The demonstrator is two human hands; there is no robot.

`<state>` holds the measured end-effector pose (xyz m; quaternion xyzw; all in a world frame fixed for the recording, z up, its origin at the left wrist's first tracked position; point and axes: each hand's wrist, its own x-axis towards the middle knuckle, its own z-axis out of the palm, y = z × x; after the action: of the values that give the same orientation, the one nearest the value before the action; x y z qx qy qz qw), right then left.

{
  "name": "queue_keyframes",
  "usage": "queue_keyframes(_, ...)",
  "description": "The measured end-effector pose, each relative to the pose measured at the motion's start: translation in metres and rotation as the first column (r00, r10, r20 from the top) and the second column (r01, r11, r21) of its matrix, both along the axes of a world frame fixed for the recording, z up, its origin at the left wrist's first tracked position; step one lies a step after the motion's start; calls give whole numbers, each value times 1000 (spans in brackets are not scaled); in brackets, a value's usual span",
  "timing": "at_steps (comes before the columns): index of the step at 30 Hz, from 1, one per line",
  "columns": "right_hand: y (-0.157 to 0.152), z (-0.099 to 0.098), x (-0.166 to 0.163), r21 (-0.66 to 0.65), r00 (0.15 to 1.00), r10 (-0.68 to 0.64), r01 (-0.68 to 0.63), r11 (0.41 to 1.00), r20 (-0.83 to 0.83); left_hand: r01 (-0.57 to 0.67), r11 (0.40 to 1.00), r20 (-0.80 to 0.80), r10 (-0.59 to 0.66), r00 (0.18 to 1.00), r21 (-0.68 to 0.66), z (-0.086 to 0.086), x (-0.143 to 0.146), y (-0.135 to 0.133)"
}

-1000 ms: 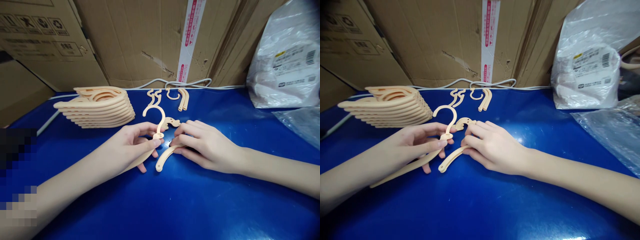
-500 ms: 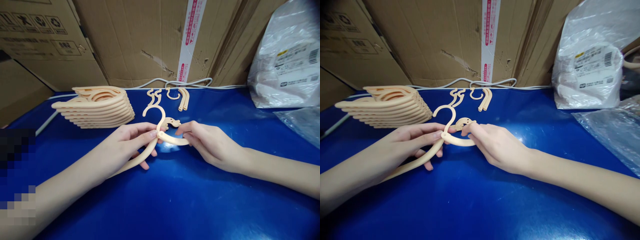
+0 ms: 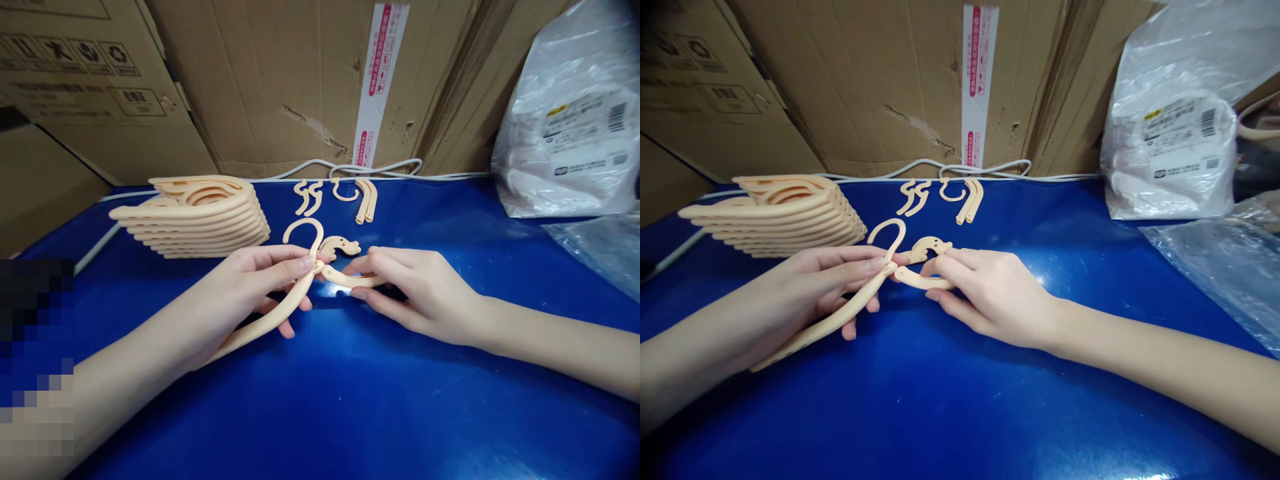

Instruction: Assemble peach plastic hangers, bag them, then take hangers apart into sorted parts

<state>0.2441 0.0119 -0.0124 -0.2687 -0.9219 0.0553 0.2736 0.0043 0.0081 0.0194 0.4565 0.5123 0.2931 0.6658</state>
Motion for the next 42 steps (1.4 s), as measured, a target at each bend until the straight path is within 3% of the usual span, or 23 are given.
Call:
queue_keyframes(12,1,0,0,103,999,-27,24,994,27,100,993,68,-96,993,-65,-5,-2,0)
queue_keyframes(17,0,1,0,88,996,-35,28,996,77,78,996,61,-76,995,-39,-3,0,-3)
queue_keyframes(22,-1,1,-1,155,994,-32,16,988,105,37,999,58,-35,998,-26,-1,1,-3)
queue_keyframes(42,-4,4,-2,259,990,-34,-2,966,135,75,996,-27,-74,997,48,-6,-1,0)
